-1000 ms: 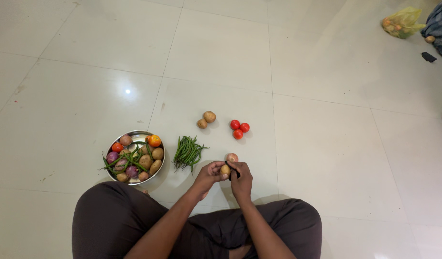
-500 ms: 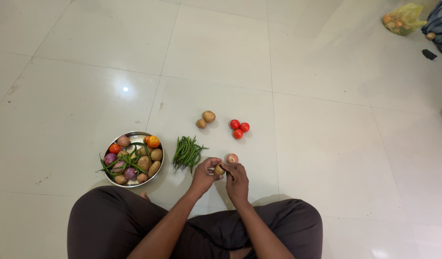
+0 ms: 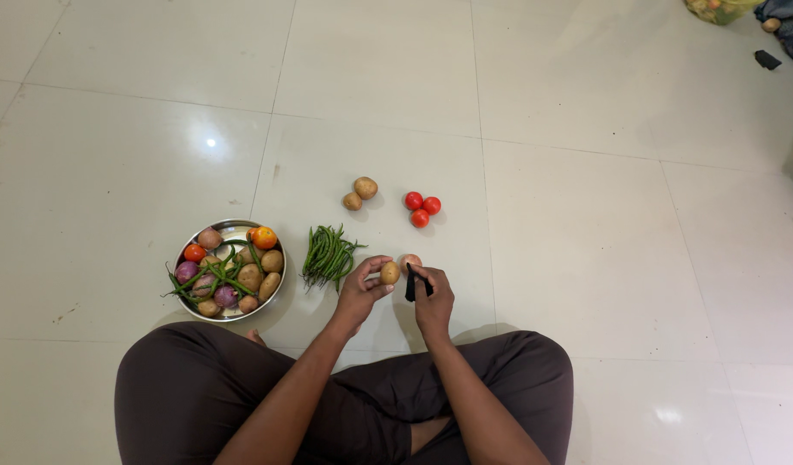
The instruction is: The person sits on the floor and peels potatoes using a small knife, then trims the ends of green beans. The peeled potatoes and trimmed beans are placed on the floor.
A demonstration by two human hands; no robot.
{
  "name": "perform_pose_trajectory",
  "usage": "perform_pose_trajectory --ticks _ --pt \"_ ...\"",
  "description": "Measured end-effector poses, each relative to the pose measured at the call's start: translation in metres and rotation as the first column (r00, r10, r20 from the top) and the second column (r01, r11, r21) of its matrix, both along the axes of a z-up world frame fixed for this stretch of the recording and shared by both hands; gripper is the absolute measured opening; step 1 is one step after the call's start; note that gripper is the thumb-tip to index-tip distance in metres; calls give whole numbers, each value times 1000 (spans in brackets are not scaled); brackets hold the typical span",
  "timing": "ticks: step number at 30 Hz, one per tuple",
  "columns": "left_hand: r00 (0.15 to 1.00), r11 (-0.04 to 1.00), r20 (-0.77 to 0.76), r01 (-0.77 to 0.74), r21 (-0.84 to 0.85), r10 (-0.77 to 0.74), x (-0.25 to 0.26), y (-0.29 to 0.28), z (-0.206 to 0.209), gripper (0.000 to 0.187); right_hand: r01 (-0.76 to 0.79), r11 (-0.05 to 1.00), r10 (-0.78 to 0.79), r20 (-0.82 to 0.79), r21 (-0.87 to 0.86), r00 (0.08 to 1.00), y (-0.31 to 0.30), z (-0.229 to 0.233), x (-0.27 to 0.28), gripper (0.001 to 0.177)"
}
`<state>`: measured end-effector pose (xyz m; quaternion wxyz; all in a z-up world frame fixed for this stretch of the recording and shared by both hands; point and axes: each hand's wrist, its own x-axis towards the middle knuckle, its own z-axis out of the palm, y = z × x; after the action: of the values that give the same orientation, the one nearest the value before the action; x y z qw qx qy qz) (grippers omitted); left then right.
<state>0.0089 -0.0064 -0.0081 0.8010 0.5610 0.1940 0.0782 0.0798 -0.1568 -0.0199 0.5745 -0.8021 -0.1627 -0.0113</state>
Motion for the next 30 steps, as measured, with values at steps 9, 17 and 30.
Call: perform_pose_trajectory --ticks 9,17,30 --pt "999 999 16 30 -27 -29 1 2 -7 45 -100 995 103 265 -25 959 10 20 -25 30" --pt "997 997 34 72 -18 -72 -1 -2 -8 51 -101 993 106 80 -64 991 7 24 -10 34" --pt "997 995 35 68 -67 -65 -2 1 -10 47 -85 993 110 384 -82 917 7 25 -22 35"
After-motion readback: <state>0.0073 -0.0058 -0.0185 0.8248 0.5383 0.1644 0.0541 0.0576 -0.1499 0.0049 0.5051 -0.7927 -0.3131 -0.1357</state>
